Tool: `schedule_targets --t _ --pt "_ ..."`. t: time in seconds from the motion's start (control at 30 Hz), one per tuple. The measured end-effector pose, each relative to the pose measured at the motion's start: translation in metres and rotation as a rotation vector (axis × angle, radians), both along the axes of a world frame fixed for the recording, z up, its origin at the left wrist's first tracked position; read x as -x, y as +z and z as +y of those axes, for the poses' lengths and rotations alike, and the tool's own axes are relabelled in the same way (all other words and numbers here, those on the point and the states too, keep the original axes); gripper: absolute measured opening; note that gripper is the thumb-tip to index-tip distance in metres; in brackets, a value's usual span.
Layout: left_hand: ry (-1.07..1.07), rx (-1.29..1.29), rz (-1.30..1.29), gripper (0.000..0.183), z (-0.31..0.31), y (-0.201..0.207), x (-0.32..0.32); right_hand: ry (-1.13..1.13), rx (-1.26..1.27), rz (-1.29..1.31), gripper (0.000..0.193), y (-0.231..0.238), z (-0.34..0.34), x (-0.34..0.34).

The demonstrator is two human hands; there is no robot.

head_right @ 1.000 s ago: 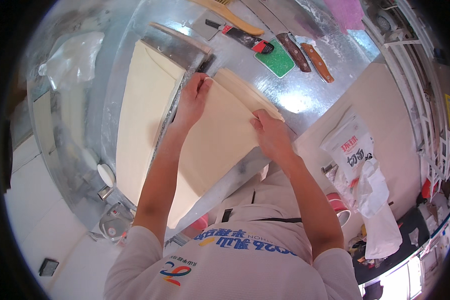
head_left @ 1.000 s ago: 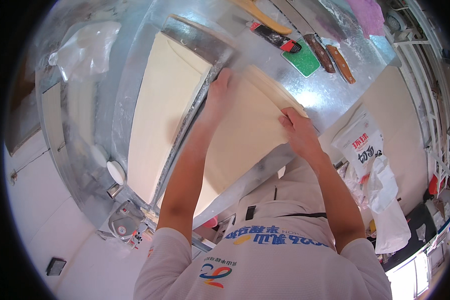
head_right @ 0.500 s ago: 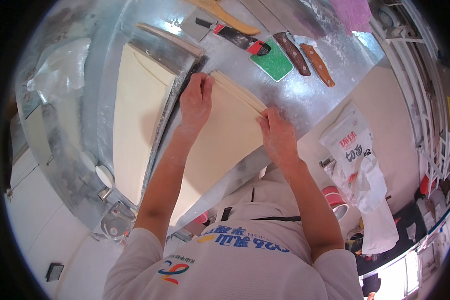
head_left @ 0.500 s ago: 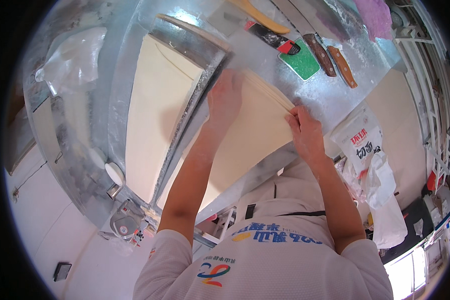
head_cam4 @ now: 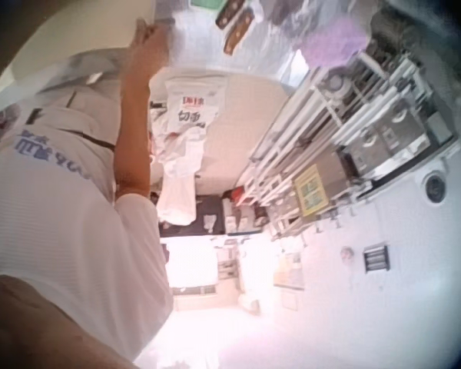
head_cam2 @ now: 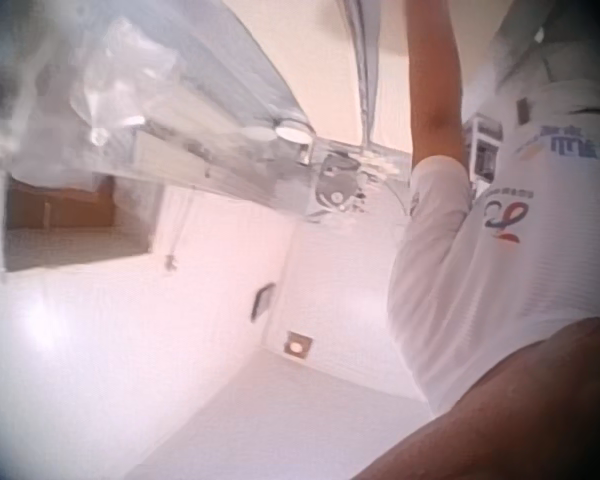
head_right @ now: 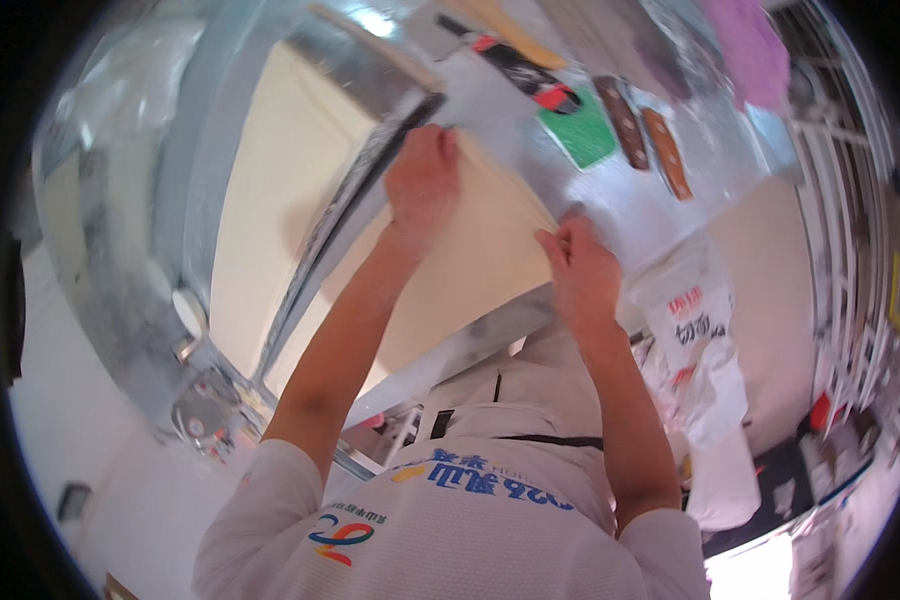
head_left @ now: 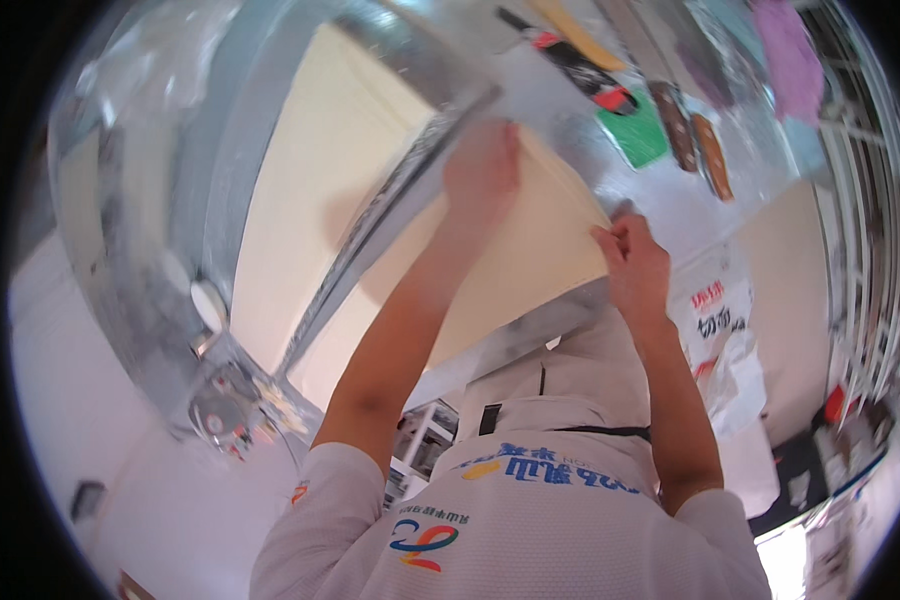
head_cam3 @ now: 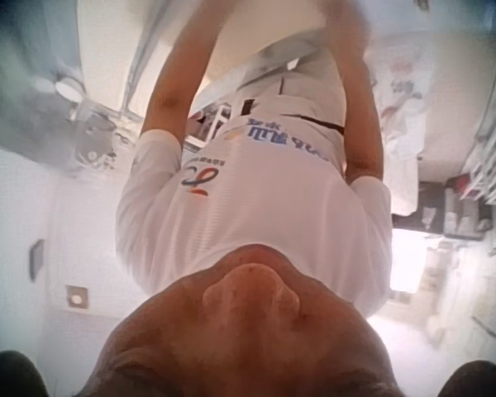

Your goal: The person lifts a long sheet of dough from a metal table, stretches it out, and carefully aligns it on top of a stack of other dough sheets by hand.

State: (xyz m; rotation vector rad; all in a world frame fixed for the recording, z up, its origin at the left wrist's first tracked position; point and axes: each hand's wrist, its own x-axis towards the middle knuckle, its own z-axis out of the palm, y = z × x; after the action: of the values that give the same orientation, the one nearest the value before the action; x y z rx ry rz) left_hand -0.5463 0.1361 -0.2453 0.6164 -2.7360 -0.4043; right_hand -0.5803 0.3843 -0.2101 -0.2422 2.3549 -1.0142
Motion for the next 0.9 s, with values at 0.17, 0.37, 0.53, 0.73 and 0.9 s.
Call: schedule_targets --t 0.17,0.37,0.53,0.73,0.9 --pt "0.106 0.021 0.004 0.027 0.02 0.017 -0.008 0.038 -0.047 0.054 0.03 -0.001 0.013 0.006" --pt "0.358 -0.273 0.073 0.043 0.073 0.061 -0.126 0.285 0.019 0.484 0.015 0.011 -0.004 0.0" --pt "0.782 -0.506 0.068 0.028 0.109 0.071 -0.31 0.576 0.288 0.441 0.009 0.037 -0.071 -0.058" --pt "1.327 -0.156 -0.094 0.02 0.069 0.049 -0.604 0.73 0.352 0.189 0.01 0.054 -0.133 -0.168" --pt "1.583 -0.149 0.06 0.031 -0.008 0.043 -0.795 0.815 0.314 0.2 0.008 0.056 -0.157 -0.266"
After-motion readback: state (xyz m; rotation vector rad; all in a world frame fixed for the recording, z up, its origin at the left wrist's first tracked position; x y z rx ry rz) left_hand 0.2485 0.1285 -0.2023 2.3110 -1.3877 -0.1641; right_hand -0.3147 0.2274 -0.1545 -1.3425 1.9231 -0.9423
